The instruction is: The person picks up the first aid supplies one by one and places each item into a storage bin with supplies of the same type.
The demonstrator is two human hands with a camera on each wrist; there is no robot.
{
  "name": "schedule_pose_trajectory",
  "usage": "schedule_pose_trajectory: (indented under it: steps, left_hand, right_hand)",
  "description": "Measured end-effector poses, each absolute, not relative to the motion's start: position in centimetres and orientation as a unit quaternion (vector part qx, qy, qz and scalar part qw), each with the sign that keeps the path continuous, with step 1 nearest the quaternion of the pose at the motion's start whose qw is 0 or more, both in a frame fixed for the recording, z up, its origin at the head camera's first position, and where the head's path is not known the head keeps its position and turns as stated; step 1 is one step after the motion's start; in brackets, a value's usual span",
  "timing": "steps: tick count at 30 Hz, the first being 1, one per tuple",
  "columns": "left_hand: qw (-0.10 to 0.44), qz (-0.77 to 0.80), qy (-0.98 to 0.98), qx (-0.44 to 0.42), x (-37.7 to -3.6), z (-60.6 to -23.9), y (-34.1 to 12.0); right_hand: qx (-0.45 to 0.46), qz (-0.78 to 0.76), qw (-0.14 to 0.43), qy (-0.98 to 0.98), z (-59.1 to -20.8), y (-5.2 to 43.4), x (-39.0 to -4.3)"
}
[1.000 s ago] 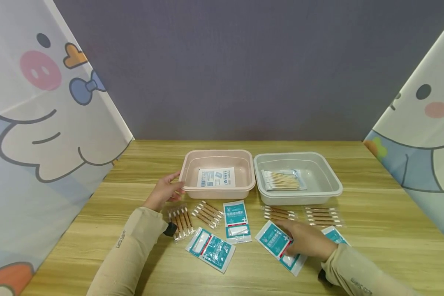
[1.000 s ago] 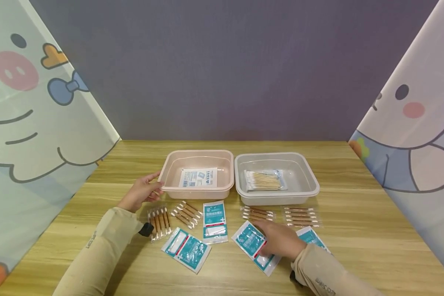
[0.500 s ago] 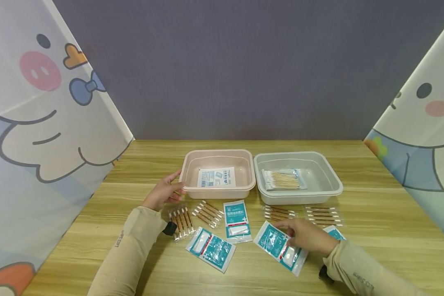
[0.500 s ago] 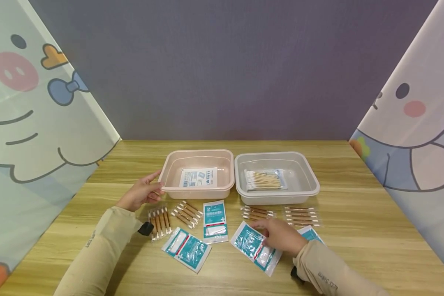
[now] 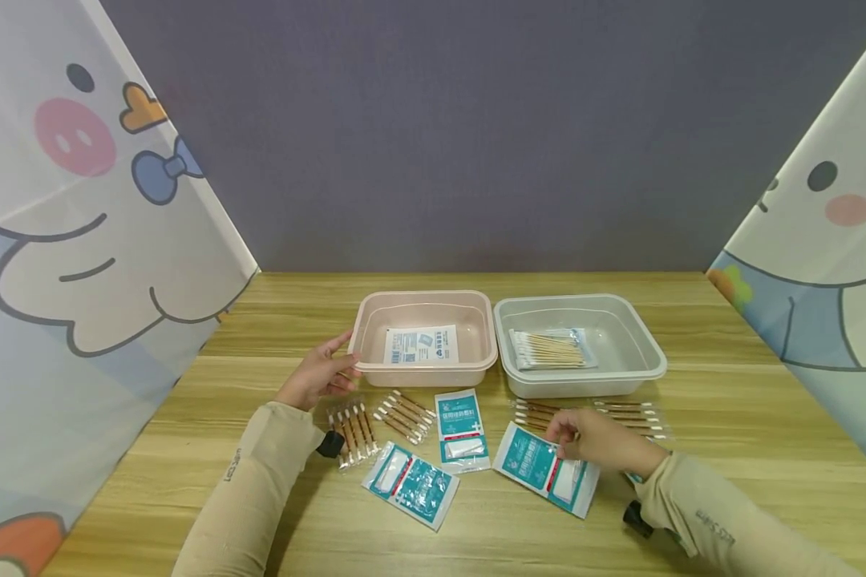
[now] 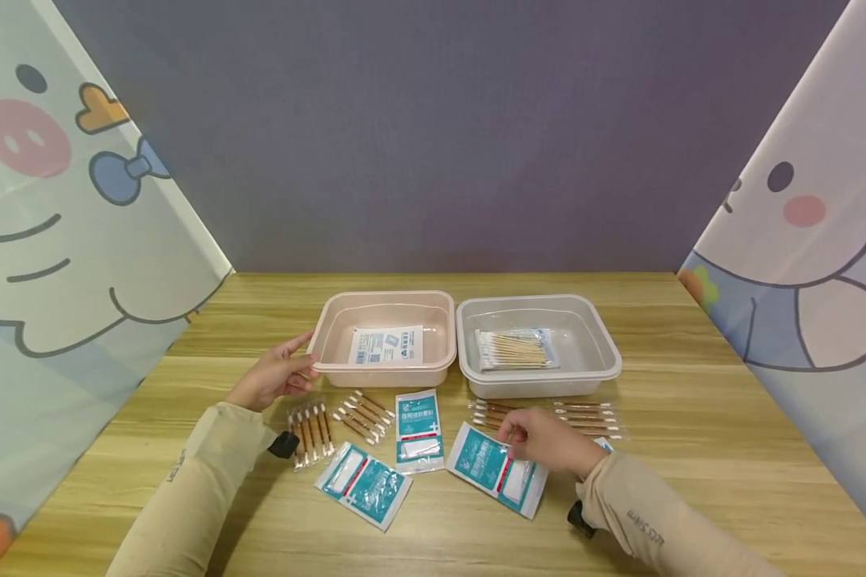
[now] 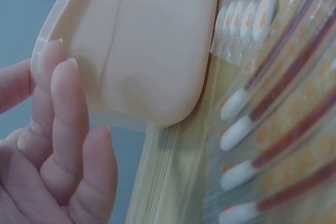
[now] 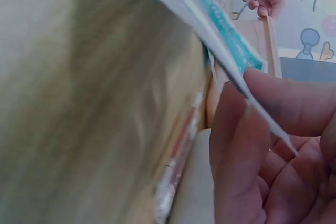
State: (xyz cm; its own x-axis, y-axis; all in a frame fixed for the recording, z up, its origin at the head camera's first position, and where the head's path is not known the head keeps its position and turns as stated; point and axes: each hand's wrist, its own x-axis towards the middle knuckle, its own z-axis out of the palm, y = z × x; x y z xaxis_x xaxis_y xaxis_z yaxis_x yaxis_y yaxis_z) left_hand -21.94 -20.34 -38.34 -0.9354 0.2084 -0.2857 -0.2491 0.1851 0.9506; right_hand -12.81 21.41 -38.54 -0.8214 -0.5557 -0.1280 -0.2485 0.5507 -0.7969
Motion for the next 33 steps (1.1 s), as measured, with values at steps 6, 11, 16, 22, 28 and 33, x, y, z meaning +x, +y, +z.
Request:
schedule_pose_trajectory:
  steps: [6, 11, 16, 22, 28, 33]
  left_hand:
    - [0.181, 0.643, 0.744, -0.012, -21.9, -38.4, -20.6]
    - [0.184, 0.647, 0.74, -0.011, -21.8, -38.4, -20.5]
    - [0.183, 0.651, 0.736, -0.018, -21.8, -38.3, -20.3]
    - [0.183, 0.654, 0.734, -0.022, -21.7, -38.3, -20.4]
    - [0.185, 0.659, 0.729, -0.02, -21.7, -38.4, -20.3]
    - [0.187, 0.656, 0.73, -0.021, -21.7, -38.3, -20.3]
  right_hand:
    - [-0.247, -0.409, 0.165, 0.863, -37.5, 21.2, -13.5]
    - [-0.253, -0.419, 0.166, 0.856, -36.5, 21.0, -14.4]
    - [-0.252, -0.421, 0.166, 0.856, -35.4, 20.6, -15.4]
    - [-0.245, -0.433, 0.164, 0.852, -34.4, 20.0, -16.7]
    - [-0.223, -0.435, 0.142, 0.861, -33.8, 19.5, -17.4]
    - [-0.213, -0.418, 0.108, 0.876, -34.2, 19.0, -17.6]
